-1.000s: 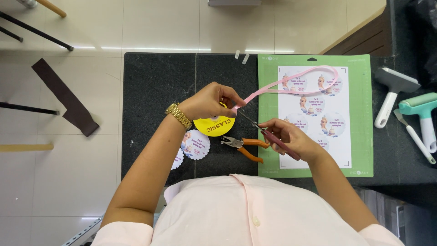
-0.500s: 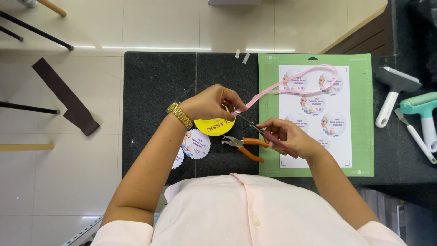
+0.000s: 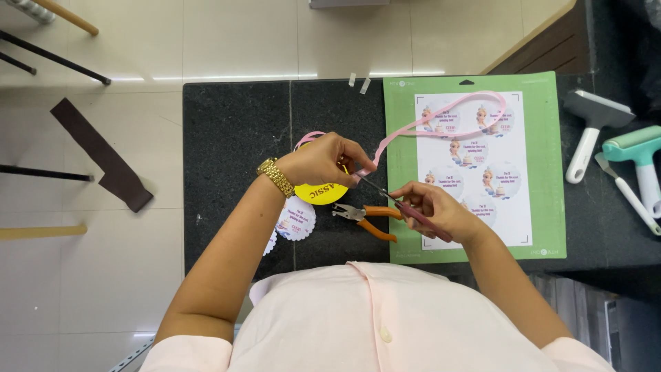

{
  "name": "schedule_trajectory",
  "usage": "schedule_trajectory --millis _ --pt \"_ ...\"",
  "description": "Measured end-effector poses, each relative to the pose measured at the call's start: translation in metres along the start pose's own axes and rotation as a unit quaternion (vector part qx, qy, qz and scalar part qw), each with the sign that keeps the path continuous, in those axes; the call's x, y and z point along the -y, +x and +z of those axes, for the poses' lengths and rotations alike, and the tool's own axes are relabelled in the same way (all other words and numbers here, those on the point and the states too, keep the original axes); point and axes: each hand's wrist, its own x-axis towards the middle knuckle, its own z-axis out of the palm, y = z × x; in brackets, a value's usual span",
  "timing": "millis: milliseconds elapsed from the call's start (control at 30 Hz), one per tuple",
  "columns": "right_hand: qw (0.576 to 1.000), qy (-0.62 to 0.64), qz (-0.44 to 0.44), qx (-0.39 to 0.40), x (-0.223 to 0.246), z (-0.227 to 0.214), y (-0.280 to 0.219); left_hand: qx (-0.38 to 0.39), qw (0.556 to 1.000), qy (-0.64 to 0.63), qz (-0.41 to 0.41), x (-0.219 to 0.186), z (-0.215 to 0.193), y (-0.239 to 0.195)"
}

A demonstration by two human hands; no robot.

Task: Attaching pink ribbons to circular stickers by cutting ribbon to length and threading it through pre-punched holes.

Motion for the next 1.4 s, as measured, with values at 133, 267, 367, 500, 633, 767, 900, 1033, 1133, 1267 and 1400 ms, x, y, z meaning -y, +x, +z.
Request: schedule_trajectory --millis 133,267,367,500,633,767,900,1033,1133,1267,1400 --pt "1.000 -0.021 -0.014 -0.007 0.000 0.005 0.000 0.018 1.000 0.001 0.000 0.001 0.008 0.005" --pt "0.999 -0.046 -0.019 -0.001 0.008 0.011 0.000 0.028 1.000 -0.011 0.003 0.013 0.017 0.012" --pt "0.999 -0.047 -0.019 0.002 0.006 0.006 -0.004 0.023 1.000 -0.020 -0.005 0.012 0.017 0.008" --pt "0.991 -0.107 0.009 -0.080 0.011 -0.006 -0.020 -0.048 0.998 -0.037 -0.014 0.042 0.012 -0.001" --pt "0.837 -0.502 0.129 -0.175 0.038 0.009 -0.034 -0.121 0.990 -0.060 -0.032 0.083 0.011 -0.005" --pt "0.746 -0.633 0.160 -0.132 0.035 0.015 -0.020 -0.151 0.986 -0.063 -0.031 0.088 0.017 -0.011" --pt "0.711 -0.689 -0.058 -0.128 0.025 0.031 0.021 -0.167 0.983 -0.070 -0.018 0.094 0.022 -0.015" --pt "0.698 -0.684 -0.203 -0.066 0.030 0.052 0.079 -0.164 0.983 -0.083 0.009 0.089 0.026 -0.023" --pt "0.641 -0.704 -0.299 -0.057 0.008 0.039 0.118 -0.171 0.979 -0.111 0.027 0.092 0.025 -0.029" --pt "0.583 -0.733 -0.345 -0.065 -0.020 0.007 0.136 -0.199 0.965 -0.161 0.054 0.101 0.012 -0.058" --pt "0.715 -0.648 -0.249 -0.085 0.002 0.015 0.114 -0.393 0.906 -0.114 0.113 0.117 -0.056 -0.137"
